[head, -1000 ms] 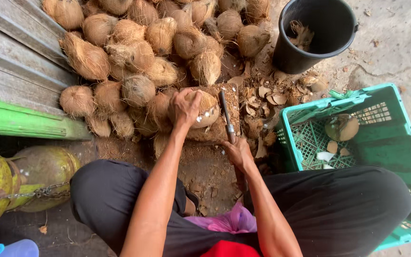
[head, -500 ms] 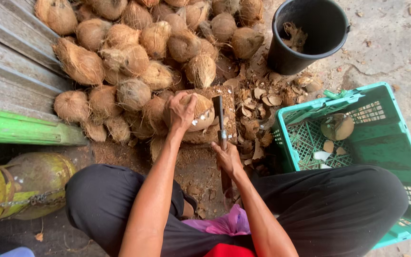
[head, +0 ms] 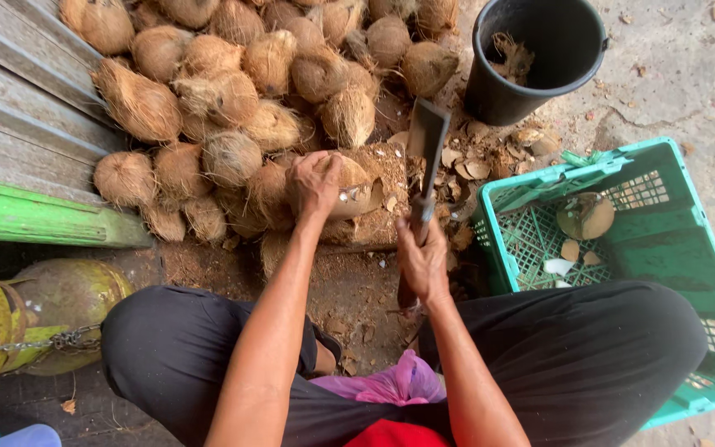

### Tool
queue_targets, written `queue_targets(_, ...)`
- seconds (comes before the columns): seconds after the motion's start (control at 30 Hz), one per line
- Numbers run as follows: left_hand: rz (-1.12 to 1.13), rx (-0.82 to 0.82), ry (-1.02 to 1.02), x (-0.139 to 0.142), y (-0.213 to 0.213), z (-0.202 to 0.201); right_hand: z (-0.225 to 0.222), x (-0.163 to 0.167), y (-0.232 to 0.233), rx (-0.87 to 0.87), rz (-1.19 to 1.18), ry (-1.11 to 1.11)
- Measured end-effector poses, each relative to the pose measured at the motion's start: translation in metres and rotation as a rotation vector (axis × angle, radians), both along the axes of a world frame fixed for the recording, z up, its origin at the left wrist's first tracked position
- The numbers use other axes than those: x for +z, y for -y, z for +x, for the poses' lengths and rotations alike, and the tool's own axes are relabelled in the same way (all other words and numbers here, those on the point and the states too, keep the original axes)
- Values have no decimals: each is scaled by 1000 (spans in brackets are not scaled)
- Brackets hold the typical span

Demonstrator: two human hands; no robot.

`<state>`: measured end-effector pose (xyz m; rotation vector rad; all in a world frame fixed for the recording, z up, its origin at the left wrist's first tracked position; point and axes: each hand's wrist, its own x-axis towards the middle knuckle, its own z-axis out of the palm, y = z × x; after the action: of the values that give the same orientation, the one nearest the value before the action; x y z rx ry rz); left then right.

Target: The person sits on the ground and uses a heavy cleaver to chop the fibrous husk off coconuts one at a time on a wooden chopping block. They rotate each coconut between strikes, and the dehusked coconuts are placed into a green plastic crate beside them.

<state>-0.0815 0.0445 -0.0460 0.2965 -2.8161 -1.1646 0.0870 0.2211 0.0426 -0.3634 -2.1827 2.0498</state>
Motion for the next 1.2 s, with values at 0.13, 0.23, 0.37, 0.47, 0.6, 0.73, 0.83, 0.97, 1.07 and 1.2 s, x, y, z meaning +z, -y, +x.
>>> queue_targets(0.13, 77, -136, 66, 16, 14, -24, 3, -26, 17, 100, -118, 321)
queue_targets(0.23, 262, -200, 52, 21, 18, -29, 3, -36, 8, 70, -153, 105)
queue_targets(0.37, 61, -152, 118, 21, 16, -27, 3, -39, 4, -30, -274, -131)
queue_targets(0.47, 61, -138, 87, 17, 16, -28, 1, -40, 21, 30, -92, 163)
queue_targets(0.6, -66, -290, -143, 9, 17, -31, 3, -39, 24, 123, -19, 320)
queue_targets(0.73, 105, -203, -35, 5, 16, -31, 3, -38, 13, -12, -110, -64)
queue_targets(0.83, -180, -380, -353, 8, 13, -30, -1, -37, 16, -27, -141, 10)
queue_targets(0.97, 176, -258, -229, 20, 9, -24, -3, -36, 27, 79, 191, 315)
queue_targets(1.07, 33, -254, -50, 21, 10, -20, -2, -40, 30, 59, 375, 134)
queue_targets(1.2, 91, -318, -226, 8, 12, -20, -2, -54, 28, 45, 270, 74)
